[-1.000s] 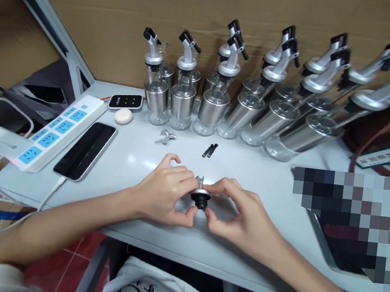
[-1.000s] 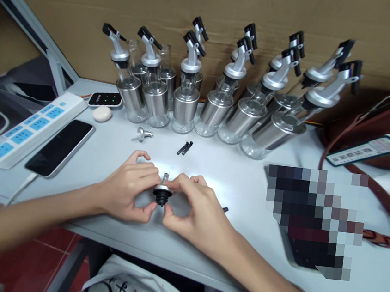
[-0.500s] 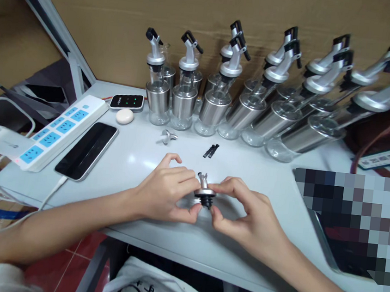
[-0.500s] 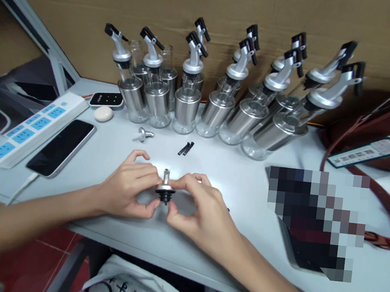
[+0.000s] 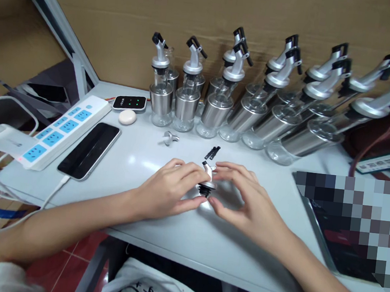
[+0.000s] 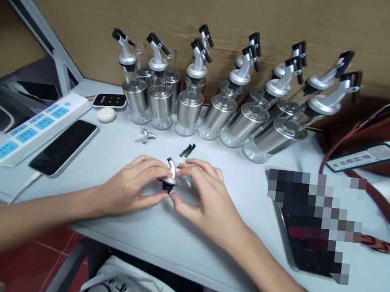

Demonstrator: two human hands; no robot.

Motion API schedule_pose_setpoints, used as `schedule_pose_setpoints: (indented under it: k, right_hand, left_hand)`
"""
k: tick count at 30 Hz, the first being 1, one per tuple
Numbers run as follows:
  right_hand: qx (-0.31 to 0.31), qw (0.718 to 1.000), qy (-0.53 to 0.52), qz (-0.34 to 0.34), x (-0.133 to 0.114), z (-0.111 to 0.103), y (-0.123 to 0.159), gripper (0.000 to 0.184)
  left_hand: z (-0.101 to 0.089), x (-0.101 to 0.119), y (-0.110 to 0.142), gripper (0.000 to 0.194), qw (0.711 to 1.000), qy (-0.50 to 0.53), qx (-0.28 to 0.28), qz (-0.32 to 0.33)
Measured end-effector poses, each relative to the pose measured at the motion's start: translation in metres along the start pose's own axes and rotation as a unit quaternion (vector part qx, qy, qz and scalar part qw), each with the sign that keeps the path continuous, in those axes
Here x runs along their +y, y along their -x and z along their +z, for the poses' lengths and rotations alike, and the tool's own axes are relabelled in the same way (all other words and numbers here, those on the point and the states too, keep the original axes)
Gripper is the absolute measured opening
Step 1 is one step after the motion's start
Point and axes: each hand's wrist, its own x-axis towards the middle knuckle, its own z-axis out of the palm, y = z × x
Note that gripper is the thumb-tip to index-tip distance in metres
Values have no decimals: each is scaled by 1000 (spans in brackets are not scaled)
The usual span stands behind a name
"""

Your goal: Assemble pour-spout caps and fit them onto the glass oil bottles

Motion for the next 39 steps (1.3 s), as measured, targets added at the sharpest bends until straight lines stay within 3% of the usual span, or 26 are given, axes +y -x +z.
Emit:
schedule_pose_setpoints:
  k: [4,11,18,21,24,30,35,39]
  right_hand:
    - [-44,997,59,6,10,-2,-1,29]
    - [-120,988,91,26,21,1,-2,17]
    - [-76,996,44,7,23,-11,-1,6]
    - [-6,997,81,6,24,-12,-3,8]
    - [40,988,143,50,25,-8,-3,11]
    - [-7,979,178,99,20,4,1,14]
    - [-41,981,142,128,15,6,1,6]
    - [-28,983,89,159,14,2,0,7]
  left_hand:
    - [1,1,0,21,1000,-19,-6,-19]
    - [0,2,-1,22,999,-31,2,-30]
    - [-2,1,0,17,999,-33,-7,-37]
    - [-1,1,0,17,999,-33,-17,-32]
    - [0,1,0,17,999,-29,-21,-27]
    - [1,1,0,17,999,-30,-23,-28]
    - [0,1,-1,19,999,-34,-20,-20]
    - [-1,1,0,19,999,-36,-20,-18]
